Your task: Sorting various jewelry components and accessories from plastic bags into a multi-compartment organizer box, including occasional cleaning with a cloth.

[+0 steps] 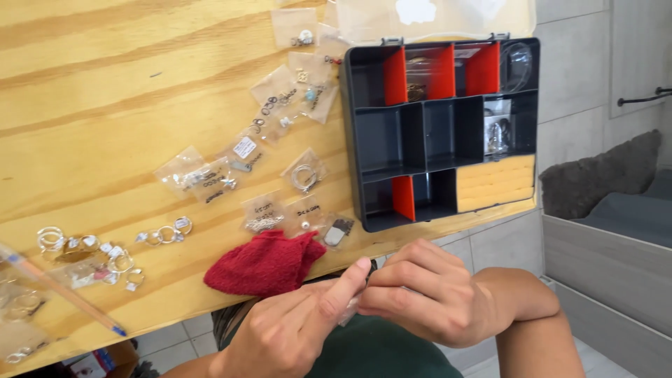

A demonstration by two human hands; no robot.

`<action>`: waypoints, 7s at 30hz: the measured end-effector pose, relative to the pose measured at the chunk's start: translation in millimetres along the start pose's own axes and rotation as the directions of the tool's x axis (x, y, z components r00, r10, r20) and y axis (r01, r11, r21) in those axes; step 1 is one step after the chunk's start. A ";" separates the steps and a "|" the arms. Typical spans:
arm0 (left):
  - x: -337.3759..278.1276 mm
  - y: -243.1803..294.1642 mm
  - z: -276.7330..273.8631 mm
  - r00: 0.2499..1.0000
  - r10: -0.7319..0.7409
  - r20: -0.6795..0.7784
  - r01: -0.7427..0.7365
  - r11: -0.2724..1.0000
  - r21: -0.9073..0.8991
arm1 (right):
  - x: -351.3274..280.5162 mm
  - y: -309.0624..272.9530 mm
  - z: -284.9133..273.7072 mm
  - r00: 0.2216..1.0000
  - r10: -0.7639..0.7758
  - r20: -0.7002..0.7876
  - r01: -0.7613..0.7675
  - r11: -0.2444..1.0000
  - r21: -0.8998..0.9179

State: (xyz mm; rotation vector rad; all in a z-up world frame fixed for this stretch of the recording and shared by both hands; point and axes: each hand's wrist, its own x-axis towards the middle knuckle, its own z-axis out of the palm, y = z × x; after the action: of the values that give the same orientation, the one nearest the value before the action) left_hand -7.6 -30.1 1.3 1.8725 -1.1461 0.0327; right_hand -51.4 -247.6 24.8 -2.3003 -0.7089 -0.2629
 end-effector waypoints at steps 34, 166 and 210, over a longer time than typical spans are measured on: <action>-87.4 -38.8 -3.2 0.915 -0.403 0.014 0.337 0.785 0.519 | -23.1 256.9 -104.8 0.984 0.053 0.167 0.104 0.589 -0.802; -0.9 -0.1 -2.6 0.908 -0.222 -0.356 0.196 0.975 -0.107 | 19.0 -10.7 9.3 0.987 0.012 -0.161 -0.001 0.998 0.065; 3.5 -3.1 9.9 0.973 -0.129 -0.192 0.139 0.990 0.040 | -1.2 234.9 -82.1 0.914 0.331 0.234 0.109 0.354 -0.929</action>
State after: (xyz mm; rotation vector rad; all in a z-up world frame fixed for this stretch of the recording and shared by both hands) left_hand -7.4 -39.0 -5.1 1.9445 -0.8957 0.1636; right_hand 79.9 -445.4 -49.7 -3.6207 -0.6449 -0.1447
